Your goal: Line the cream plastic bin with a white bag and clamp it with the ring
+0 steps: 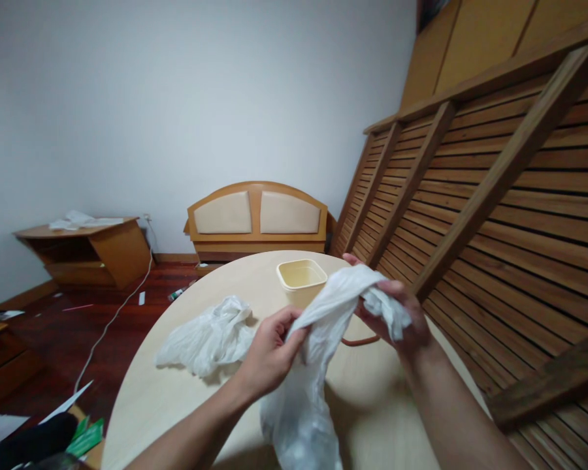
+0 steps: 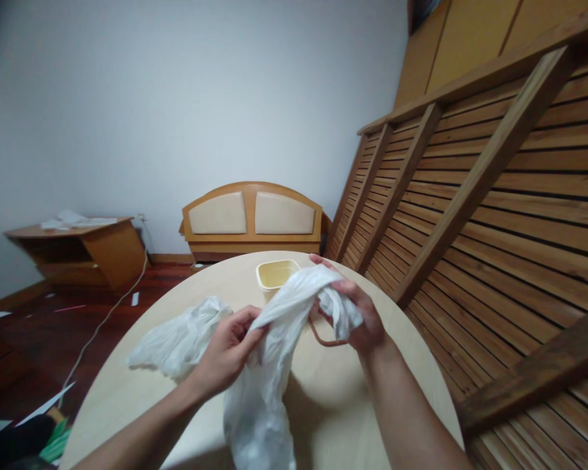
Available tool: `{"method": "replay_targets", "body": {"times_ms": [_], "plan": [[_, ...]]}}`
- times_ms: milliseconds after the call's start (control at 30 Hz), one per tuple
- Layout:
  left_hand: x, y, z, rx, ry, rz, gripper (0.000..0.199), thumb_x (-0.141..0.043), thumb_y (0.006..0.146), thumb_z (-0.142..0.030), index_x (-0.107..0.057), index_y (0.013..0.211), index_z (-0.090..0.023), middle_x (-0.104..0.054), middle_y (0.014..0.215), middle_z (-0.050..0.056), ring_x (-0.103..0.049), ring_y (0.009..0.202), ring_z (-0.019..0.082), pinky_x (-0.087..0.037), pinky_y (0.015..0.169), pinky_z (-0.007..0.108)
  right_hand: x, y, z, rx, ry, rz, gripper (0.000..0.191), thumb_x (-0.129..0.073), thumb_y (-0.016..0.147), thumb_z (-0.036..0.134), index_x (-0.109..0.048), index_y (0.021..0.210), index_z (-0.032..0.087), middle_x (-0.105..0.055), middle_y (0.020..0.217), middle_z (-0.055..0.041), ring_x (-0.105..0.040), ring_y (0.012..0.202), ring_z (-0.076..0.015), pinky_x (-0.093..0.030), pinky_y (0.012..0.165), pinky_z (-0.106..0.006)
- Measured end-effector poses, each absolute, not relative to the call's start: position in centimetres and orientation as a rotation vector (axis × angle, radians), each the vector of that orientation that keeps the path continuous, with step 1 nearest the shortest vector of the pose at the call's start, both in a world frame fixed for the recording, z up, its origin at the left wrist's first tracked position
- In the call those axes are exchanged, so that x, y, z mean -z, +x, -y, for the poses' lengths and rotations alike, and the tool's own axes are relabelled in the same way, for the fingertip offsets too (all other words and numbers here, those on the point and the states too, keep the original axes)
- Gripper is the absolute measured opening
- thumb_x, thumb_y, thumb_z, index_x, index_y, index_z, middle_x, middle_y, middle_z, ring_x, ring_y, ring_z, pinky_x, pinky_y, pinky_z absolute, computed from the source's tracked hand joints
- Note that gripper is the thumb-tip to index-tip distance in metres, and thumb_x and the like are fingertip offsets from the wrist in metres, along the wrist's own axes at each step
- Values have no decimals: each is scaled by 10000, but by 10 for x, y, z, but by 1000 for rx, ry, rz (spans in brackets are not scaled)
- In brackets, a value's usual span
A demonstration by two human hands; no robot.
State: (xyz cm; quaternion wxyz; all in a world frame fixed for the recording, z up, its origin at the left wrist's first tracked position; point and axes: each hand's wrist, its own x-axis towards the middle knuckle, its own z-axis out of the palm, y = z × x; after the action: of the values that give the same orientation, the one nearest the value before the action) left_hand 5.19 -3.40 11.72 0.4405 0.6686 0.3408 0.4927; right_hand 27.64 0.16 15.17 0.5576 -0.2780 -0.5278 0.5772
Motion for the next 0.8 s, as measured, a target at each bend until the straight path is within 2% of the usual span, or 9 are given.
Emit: {"method": "replay_targets", "body": {"times_ms": [67, 133, 233, 300, 433, 567, 667, 733, 800], "plan": [[-128, 53, 26, -1289, 1526, -835, 301, -630, 854, -464, -633, 889, -165, -604, 725, -6, -532, 642, 125, -412, 587, 215, -163, 276, -7, -1252, -638, 1161, 575, -465, 875, 585, -609, 1319, 251, -710, 1023, -78, -653, 695, -202, -562, 703, -386], [-134, 55, 20, -1305, 1419, -825, 364, -647, 832, -501, -619, 989, -174, -628, 758, -10, -559, 655, 133, -426, 592, 216, -168, 273, -12, -1167, -594, 1140, 598, -377, 904, 632, -621, 1306, 264, -713, 1093, -93, -691, 859, -258, -560, 815, -461], [-136, 61, 15, -1262, 1376, -812, 535, -694, 814, -517, -563, 1214, -188, -708, 929, 31, -646, 810, 185, -485, 693, 251, -166, 264, -17, -1168, -519, 1271, 530, -469, 897, 628, -628, 1284, 303, -677, 1263, -73, -629, 1178, -300, -514, 958, -505], [-133, 67, 13, -1223, 1388, -773, 632, -739, 793, -522, -531, 1285, -185, -723, 1018, 62, -668, 896, 211, -507, 754, 275, -161, 256, -20, -1226, -525, 1446, 476, -594, 880, 574, -635, 1266, 299, -650, 1325, -63, -594, 1244, -283, -486, 1015, -482], [-127, 70, 6, -1199, 1340, -721, 618, -792, 751, -535, -586, 1179, -139, -722, 889, 51, -652, 731, 167, -513, 660, 251, -152, 247, -22, -1205, -637, 1715, 468, -659, 892, 526, -637, 1257, 233, -691, 1240, -89, -627, 1184, -248, -473, 1040, -433], [-136, 57, -2, -1385, 1218, -723, 503, -795, 765, -494, -614, 1075, -142, -698, 826, 12, -581, 608, 94, -457, 548, 180, -145, 246, -17, -1270, -672, 1991, 535, -750, 831, 446, -614, 1302, 233, -729, 1152, -69, -691, 1025, -222, -549, 914, -373], [-146, 46, -3, -1498, 1140, -703, 437, -806, 762, -429, -626, 1055, -158, -673, 810, -13, -567, 615, 75, -430, 524, 144, -140, 243, -13, -1280, -768, 2298, 434, -820, 757, 394, -708, 1135, 215, -761, 1020, -42, -707, 882, -213, -569, 770, -309], [-150, 41, -4, -1541, 1101, -682, 449, -818, 744, -387, -620, 1086, -173, -676, 857, -13, -604, 681, 86, -470, 580, 148, -137, 240, -13, -1204, -827, 2370, 270, -774, 802, 389, -740, 991, 199, -757, 894, -22, -689, 775, -191, -541, 664, -265], [-149, 36, -7, -1567, 1088, -665, 504, -821, 737, -359, -595, 1155, -192, -690, 947, -2, -640, 766, 101, -506, 663, 165, -134, 237, -17, -1153, -872, 2324, 188, -695, 866, 369, -731, 883, 185, -722, 781, -7, -645, 675, -160, -484, 555, -225]]}}
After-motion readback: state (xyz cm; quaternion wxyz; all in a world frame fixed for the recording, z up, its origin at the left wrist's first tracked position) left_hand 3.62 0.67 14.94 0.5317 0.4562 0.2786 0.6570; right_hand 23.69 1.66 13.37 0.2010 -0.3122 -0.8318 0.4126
